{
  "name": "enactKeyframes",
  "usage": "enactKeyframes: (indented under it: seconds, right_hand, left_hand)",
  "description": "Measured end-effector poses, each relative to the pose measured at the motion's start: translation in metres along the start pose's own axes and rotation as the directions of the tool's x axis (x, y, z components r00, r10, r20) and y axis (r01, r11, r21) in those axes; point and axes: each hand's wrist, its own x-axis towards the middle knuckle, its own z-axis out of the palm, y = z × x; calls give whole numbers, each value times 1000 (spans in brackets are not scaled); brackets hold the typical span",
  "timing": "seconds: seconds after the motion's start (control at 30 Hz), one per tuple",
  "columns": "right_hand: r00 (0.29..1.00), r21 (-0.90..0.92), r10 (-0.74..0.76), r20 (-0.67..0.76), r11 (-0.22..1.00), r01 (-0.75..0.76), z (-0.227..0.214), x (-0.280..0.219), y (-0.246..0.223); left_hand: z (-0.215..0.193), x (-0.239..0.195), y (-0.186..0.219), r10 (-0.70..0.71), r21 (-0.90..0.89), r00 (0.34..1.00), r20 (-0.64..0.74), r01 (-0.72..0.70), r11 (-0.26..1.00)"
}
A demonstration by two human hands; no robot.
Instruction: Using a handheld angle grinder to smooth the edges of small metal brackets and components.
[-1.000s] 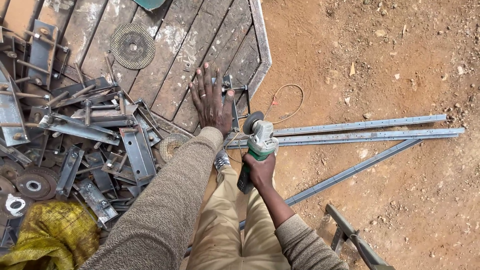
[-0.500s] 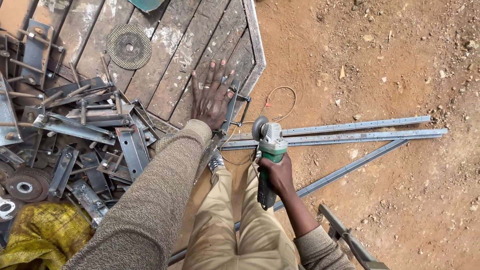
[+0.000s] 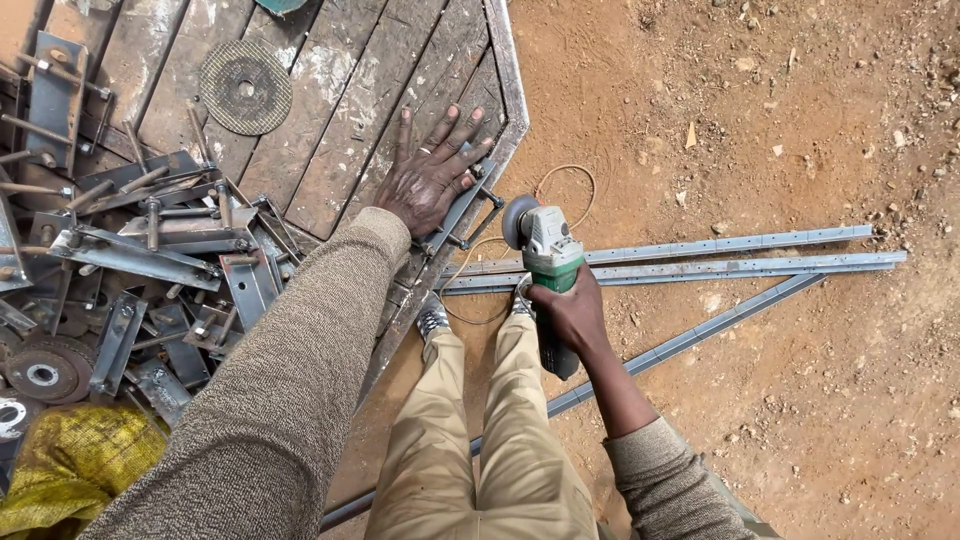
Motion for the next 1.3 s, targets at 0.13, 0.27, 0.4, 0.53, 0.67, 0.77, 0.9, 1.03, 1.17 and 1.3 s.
enactKeyframes:
  seconds: [0.13,0.27,0.4,0.53,0.67,0.77,0.9,1.03,1.17,1.3]
  right_hand:
    - [999,-66,-26,27,997,28,0,23,12]
    - [997,-145,60,44,988,-53,-9,19,-3]
    - [995,-274,66,76,961,-43,-18,17,-5]
    - [990,-43,125,70,992,-122,-10,5,4]
    - [995,-66,41,89,997,-35,-13,8,-19]
    - [995,-99,45,92,994,-36,-8,17,-20]
    - [996,-58,0,92,998,5,-9,35,-10]
    - [983,-63,83,163,995,-74,-24,34,-7]
    - [977,34,146,158,988,-154,-20,21,15]
    - [984,160,117,134,977,-138,-13,24,21]
  left_hand:
    - [-5,4,3,-3,17,998,63,2,1000]
    - [-8,2,5,-7,32,997,74,5,999]
    - [-7,6,4,-4,32,997,77,1,999]
    - [-7,-3,6,-36,36,991,132,32,999]
    - [-13,3,7,-31,39,991,132,26,999]
    - [-11,2,9,-46,68,988,147,36,997]
    - [-13,6,7,-30,58,992,123,23,998]
    - [-6,4,5,-33,55,991,128,26,998]
    - [-8,2,6,-42,64,990,132,34,997]
    - [-8,6,4,-19,38,994,108,15,999]
